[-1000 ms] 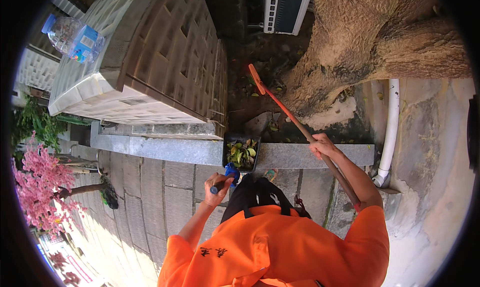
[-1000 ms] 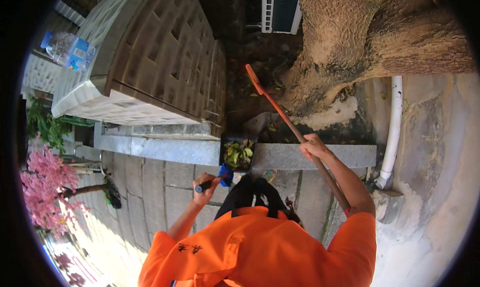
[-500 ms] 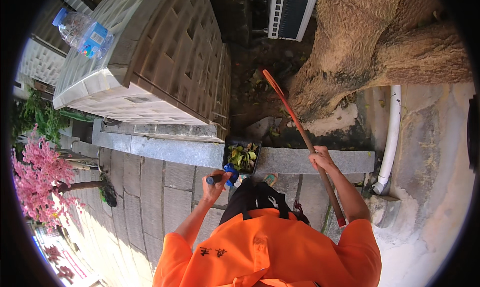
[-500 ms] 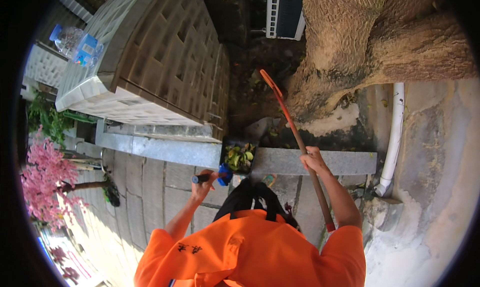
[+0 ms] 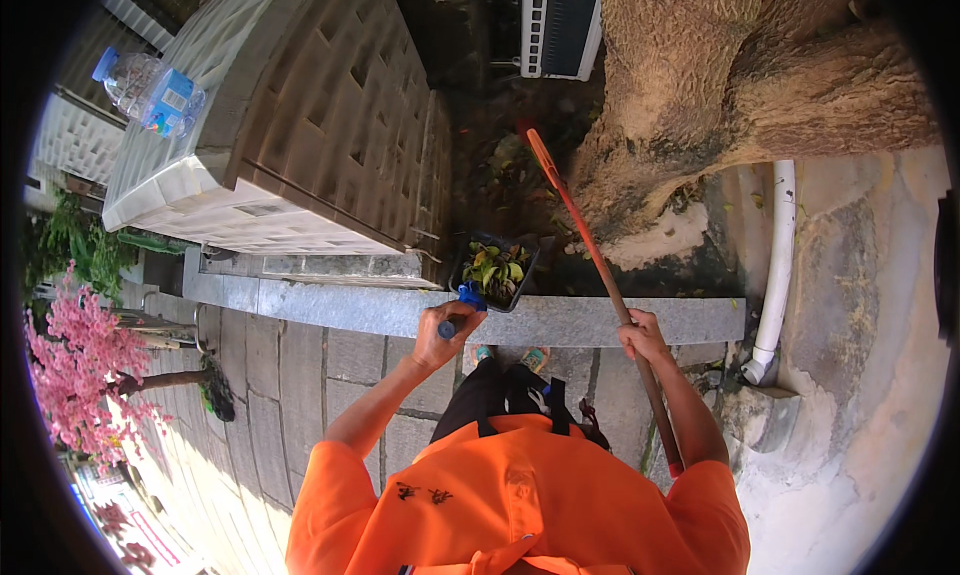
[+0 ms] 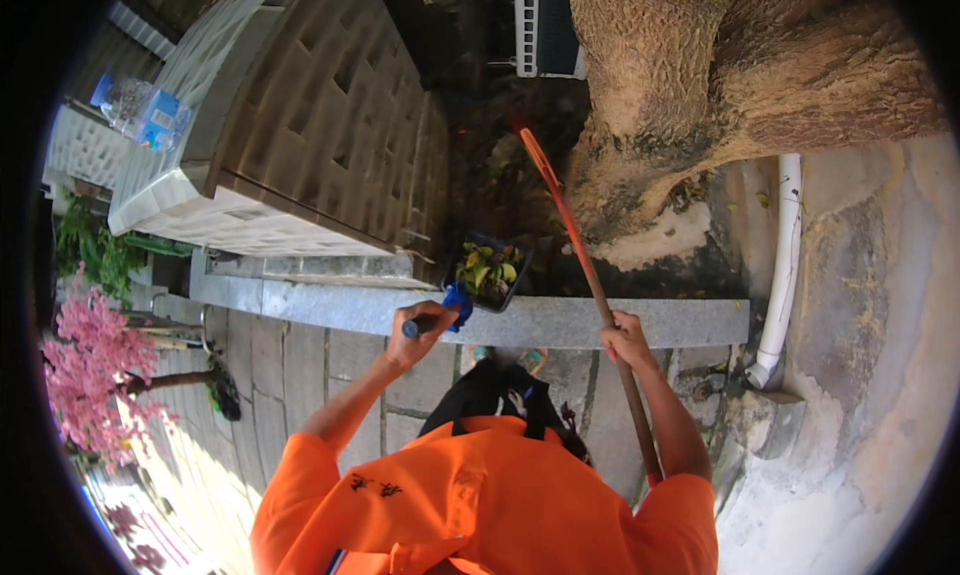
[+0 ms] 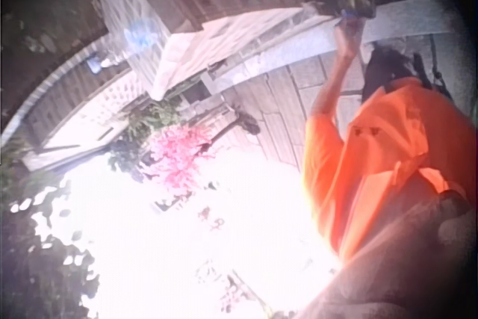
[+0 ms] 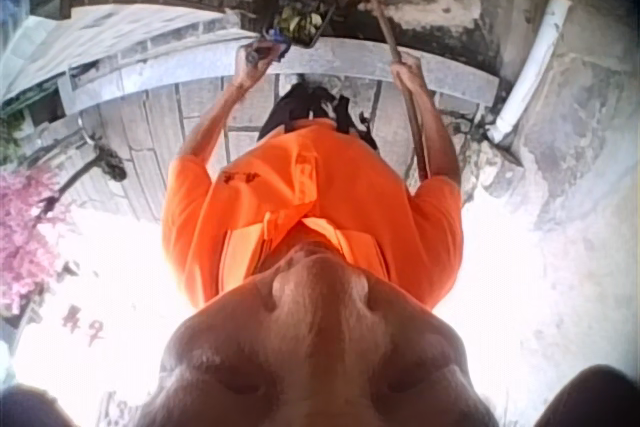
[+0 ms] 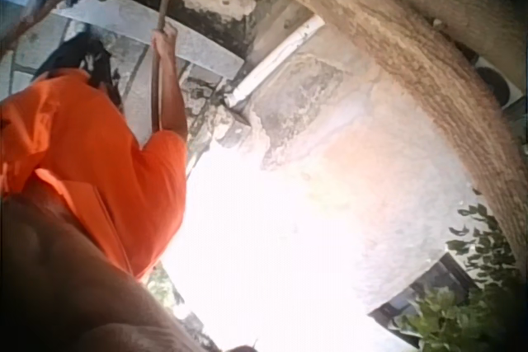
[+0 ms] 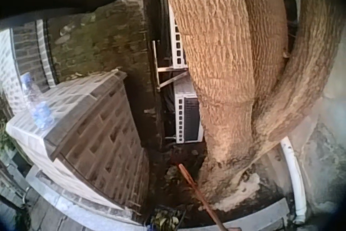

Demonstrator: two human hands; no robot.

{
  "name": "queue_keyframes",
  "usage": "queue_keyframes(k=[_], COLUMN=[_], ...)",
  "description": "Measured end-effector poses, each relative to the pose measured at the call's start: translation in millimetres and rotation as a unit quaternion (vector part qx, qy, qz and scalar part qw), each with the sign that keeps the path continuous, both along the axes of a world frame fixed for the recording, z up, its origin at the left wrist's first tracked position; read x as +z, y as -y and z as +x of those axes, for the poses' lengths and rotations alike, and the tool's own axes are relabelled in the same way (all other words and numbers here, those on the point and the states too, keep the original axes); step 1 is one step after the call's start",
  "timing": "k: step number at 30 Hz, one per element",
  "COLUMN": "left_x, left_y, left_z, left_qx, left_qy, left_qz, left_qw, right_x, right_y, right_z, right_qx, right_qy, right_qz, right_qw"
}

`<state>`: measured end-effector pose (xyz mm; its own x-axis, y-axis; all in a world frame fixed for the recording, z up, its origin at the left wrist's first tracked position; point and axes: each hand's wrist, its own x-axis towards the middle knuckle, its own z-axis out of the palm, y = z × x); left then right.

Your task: The person sweeps leaves and debris from a narrow outdoor alleyway using a broom and dustpan. They gather the debris into the dustpan and then manually pick up and bundle several long, dry branches found in the area.

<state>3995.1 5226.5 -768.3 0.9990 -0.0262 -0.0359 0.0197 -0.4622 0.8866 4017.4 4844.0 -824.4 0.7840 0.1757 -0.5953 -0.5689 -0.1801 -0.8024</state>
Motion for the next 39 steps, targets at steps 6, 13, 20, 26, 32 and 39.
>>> queue_keyframes(k=[6, 13, 20, 26, 32, 39], left_x=[-40, -120, -197, -221, -238, -201], left_y=[28, 52, 70, 96, 90, 62], left_z=[64, 133, 184, 219, 264, 286], left_qx=[-0.001, -0.028, -0.02, 0.034, 0.075, 0.021], left_qy=[0.064, 0.102, 0.047, 0.048, 0.03, -0.106], left_qz=[0.029, 0.1, 0.132, 0.165, 0.171, 0.198], left_qw=[0.998, 0.989, 0.99, 0.985, 0.982, 0.974], right_x=[-27, -31, -30, -29, -12, -21], right_y=[4, 11, 13, 12, 16, 14], right_z=[-1, -8, -5, -3, 0, 112], right_qx=[-0.061, -0.101, -0.028, 0.008, 0.048, 0.121], right_qy=[-0.047, -0.076, -0.077, -0.078, -0.075, 0.008], right_qz=[0.037, 0.09, 0.043, 0.004, -0.032, -0.127], right_qw=[0.996, 0.988, 0.996, 0.997, 0.996, 0.984])
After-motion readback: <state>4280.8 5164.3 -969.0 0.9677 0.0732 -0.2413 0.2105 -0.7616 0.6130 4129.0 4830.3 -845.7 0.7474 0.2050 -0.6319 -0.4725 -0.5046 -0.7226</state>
